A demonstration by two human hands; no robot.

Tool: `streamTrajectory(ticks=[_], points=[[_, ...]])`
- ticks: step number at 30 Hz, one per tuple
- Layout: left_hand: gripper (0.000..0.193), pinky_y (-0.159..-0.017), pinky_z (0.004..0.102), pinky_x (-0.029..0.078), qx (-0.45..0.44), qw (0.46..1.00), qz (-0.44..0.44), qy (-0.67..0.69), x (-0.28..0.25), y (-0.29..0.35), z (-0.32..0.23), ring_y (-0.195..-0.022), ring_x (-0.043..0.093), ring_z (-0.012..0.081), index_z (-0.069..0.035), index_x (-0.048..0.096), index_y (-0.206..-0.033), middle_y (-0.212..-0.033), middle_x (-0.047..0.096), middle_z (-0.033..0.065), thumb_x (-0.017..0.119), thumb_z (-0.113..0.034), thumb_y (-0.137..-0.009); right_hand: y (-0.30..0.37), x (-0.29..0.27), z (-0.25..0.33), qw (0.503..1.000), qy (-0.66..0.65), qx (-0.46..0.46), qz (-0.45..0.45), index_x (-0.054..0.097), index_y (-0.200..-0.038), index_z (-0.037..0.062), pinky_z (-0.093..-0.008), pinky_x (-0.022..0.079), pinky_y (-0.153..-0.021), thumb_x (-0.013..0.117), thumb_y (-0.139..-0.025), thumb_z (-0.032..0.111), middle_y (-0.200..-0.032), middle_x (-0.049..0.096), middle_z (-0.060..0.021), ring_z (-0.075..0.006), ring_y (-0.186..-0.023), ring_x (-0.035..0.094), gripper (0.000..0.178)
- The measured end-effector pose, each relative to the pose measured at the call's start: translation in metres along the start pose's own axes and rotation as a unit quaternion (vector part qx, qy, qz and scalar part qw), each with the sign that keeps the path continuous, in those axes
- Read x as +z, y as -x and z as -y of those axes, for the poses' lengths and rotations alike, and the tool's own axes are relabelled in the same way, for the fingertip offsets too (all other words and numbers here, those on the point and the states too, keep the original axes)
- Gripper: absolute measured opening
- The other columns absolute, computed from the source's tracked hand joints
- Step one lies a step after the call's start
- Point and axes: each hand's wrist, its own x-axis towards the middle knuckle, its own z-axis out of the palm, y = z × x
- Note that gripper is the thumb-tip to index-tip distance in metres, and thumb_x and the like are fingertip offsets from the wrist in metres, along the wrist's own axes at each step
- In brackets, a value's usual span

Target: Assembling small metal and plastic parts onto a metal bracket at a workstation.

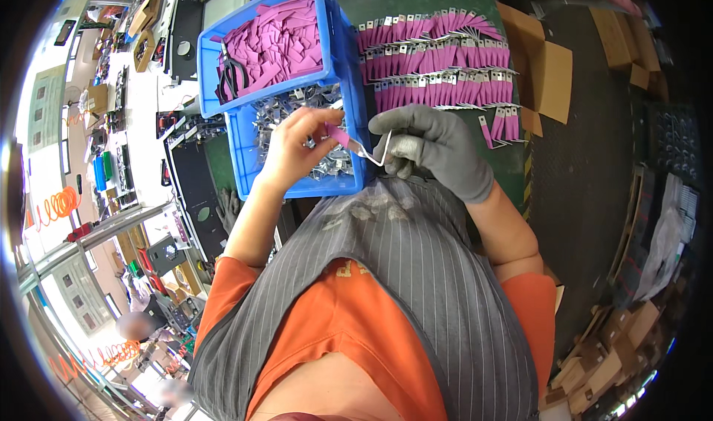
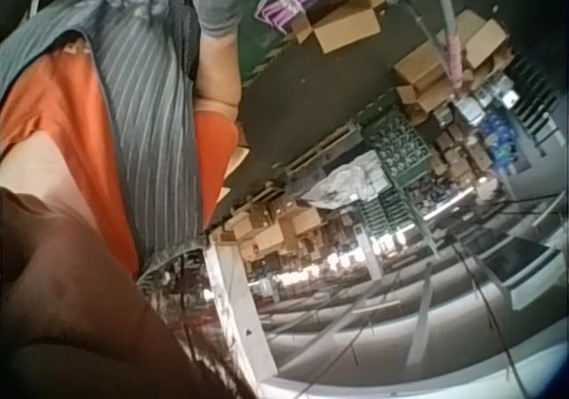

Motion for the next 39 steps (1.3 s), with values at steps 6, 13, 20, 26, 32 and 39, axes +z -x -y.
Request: streamTrajectory(ticks=[6, 13, 20, 26, 32, 39], points=[[0.024, -0.071, 0.0348, 0.051, 0.151, 0.983, 0.093, -0.041, 0.008, 0.006, 0.005, -0.079, 0.061, 0.0237, -0.010, 0.066, -0.094, -0.084, 0.063, 0.0039, 0.073, -0.015, -0.072, -0.013, -0.010, -0.021, 0.999, 0.046, 0.027, -0.009, 0.060, -0.111, 0.0001, -0.0219, 0.050, -0.064, 0.058, -0.087, 0.008, -0.087, 0.066, -0.0059, -0.0099, -0.076, 0.062, 0.025], [0.017, -0.063, 0.0329, 0.050, 0.184, 0.970, 0.152, -0.044, 0.033, 0.014, 0.001, -0.073, 0.061, 0.0223, -0.008, 0.065, -0.084, -0.079, 0.063, 0.0039, 0.075, -0.011, -0.070, -0.015, -0.027, -0.053, 0.902, 0.416, -0.113, 0.025, 0.066, -0.093, 0.0039, -0.0329, 0.046, -0.070, 0.067, -0.080, 0.024, -0.081, 0.060, -0.0089, -0.0232, -0.077, 0.059, 0.024], [0.032, -0.063, 0.0304, 0.050, 0.012, 0.996, 0.083, 0.018, 0.047, 0.013, 0.002, -0.074, 0.060, 0.0203, -0.011, 0.062, -0.104, -0.100, 0.061, 0.0056, 0.073, -0.016, -0.074, 0.045, -0.087, -0.083, 0.864, 0.491, -0.086, -0.066, 0.065, -0.093, 0.0067, -0.0361, 0.048, -0.072, 0.063, -0.081, 0.024, -0.085, 0.061, -0.0103, -0.0275, -0.081, 0.060, 0.021], [0.029, -0.058, 0.0296, 0.048, -0.019, 0.990, 0.135, 0.015, 0.057, 0.023, 0.022, -0.063, 0.056, 0.0179, -0.010, 0.062, -0.103, -0.098, 0.061, 0.0060, 0.071, -0.012, -0.076, 0.122, -0.178, -0.125, 0.672, 0.709, 0.038, -0.211, 0.062, -0.097, 0.0109, -0.0397, 0.047, -0.078, 0.061, -0.082, 0.023, -0.092, 0.057, -0.0113, -0.0300, -0.087, 0.058, 0.019], [0.028, -0.058, 0.0298, 0.047, -0.014, 0.991, 0.134, 0.011, 0.062, 0.017, 0.023, -0.062, 0.055, 0.0181, -0.009, 0.063, -0.104, -0.095, 0.061, 0.0071, 0.070, -0.010, -0.076, 0.111, -0.180, -0.130, 0.600, 0.715, 0.035, -0.358, 0.056, -0.099, 0.0121, -0.0410, 0.046, -0.081, 0.067, -0.075, 0.025, -0.097, 0.055, -0.0109, -0.0308, -0.093, 0.055, 0.030], [0.025, -0.057, 0.0295, 0.046, -0.036, 0.993, 0.112, 0.000, 0.060, 0.023, 0.032, -0.061, 0.055, 0.0179, -0.008, 0.063, -0.101, -0.091, 0.061, 0.0072, 0.069, -0.008, -0.077, 0.101, -0.196, -0.139, 0.582, 0.709, 0.080, -0.389, 0.053, -0.104, 0.0084, -0.0426, 0.043, -0.086, 0.067, -0.070, 0.020, -0.103, 0.051, -0.0130, -0.0320, -0.100, 0.050, 0.038]])
